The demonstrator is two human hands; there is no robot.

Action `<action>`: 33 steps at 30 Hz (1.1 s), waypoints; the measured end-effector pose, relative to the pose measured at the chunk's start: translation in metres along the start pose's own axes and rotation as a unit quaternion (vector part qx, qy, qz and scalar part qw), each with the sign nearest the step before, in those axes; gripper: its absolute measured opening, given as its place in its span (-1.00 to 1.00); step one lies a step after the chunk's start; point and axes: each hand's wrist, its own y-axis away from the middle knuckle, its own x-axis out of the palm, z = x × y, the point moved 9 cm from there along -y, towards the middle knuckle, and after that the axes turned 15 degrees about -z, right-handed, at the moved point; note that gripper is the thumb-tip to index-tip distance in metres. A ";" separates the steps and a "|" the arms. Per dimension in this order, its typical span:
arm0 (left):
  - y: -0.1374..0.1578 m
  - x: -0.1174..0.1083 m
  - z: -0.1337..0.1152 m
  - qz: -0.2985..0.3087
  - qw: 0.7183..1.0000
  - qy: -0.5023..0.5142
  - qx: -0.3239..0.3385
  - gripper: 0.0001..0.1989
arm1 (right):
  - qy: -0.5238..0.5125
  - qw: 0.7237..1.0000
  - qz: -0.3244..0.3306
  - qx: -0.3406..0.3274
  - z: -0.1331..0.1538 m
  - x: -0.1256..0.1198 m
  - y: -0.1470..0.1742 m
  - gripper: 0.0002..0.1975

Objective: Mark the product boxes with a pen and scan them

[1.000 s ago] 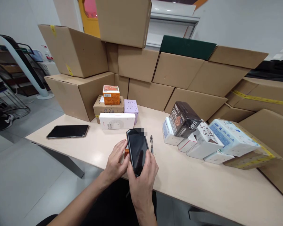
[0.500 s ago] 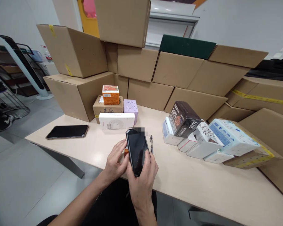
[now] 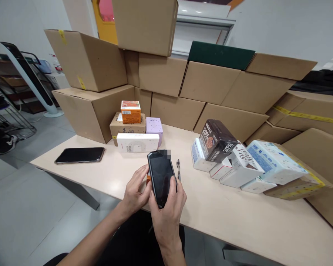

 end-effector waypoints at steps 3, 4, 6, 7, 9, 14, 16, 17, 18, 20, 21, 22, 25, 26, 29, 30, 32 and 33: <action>0.000 -0.001 0.000 -0.002 1.000 -0.006 0.000 -0.37 | -0.001 1.000 -0.001 0.006 -0.001 0.000 0.001 -0.19; 0.001 -0.001 0.000 -0.002 1.000 -0.007 0.000 -0.37 | -0.002 1.000 -0.001 0.008 -0.002 0.001 0.001 -0.19; 0.002 -0.001 0.000 -0.001 1.000 -0.007 0.002 -0.37 | -0.002 1.000 -0.002 0.009 -0.001 0.000 0.000 -0.19; 0.002 -0.001 0.001 0.000 1.000 -0.006 0.002 -0.37 | -0.002 1.000 -0.003 0.009 -0.001 0.000 0.000 -0.19; 0.003 0.000 0.001 0.002 1.000 -0.004 -0.001 -0.37 | -0.003 1.000 -0.006 0.007 0.001 -0.001 -0.001 -0.20; 0.002 0.000 0.002 0.001 1.000 -0.004 -0.001 -0.37 | -0.006 1.000 -0.006 0.012 0.002 -0.001 -0.002 -0.20; 0.001 0.000 0.001 0.001 1.000 -0.004 0.002 -0.37 | -0.006 1.000 -0.006 0.014 0.001 -0.001 -0.002 -0.20; 0.001 0.000 0.001 0.002 1.000 -0.004 0.002 -0.37 | -0.006 1.000 -0.007 0.014 0.001 -0.001 -0.002 -0.21; 0.001 0.000 0.001 0.003 1.000 -0.005 0.001 -0.38 | -0.007 1.000 -0.007 0.013 0.002 -0.002 -0.003 -0.21; 0.001 0.001 0.001 0.006 1.000 -0.006 0.000 -0.38 | -0.009 1.000 -0.008 0.011 0.002 -0.002 -0.004 -0.22; 0.001 0.001 0.001 0.007 1.000 -0.006 0.001 -0.38 | -0.011 1.000 -0.008 0.011 0.002 -0.002 -0.004 -0.22; 0.001 0.001 0.001 0.008 1.000 -0.005 0.002 -0.37 | -0.012 1.000 -0.009 0.012 0.002 -0.003 -0.005 -0.22; 0.001 0.001 0.000 0.011 1.000 -0.004 0.004 -0.36 | -0.008 1.000 -0.012 0.019 -0.003 -0.006 -0.005 -0.21; 0.002 0.002 0.000 0.014 1.000 -0.004 0.004 -0.35 | -0.003 1.000 -0.015 0.025 -0.006 -0.008 -0.005 -0.20; 0.002 0.002 0.000 0.019 1.000 -0.004 0.003 -0.34 | 0.019 0.998 -0.020 0.049 -0.023 -0.018 -0.005 -0.20; 0.001 0.002 0.000 0.019 1.000 -0.004 0.003 -0.34 | 0.029 0.997 -0.022 0.062 -0.030 -0.023 -0.005 -0.19; 0.000 0.002 -0.001 0.021 1.000 -0.004 0.001 -0.34 | 0.052 0.995 -0.020 0.085 -0.047 -0.033 -0.003 -0.18; 0.000 0.003 -0.001 0.023 1.000 -0.006 -0.001 -0.34 | 0.066 0.993 -0.019 0.093 -0.055 -0.039 -0.002 -0.17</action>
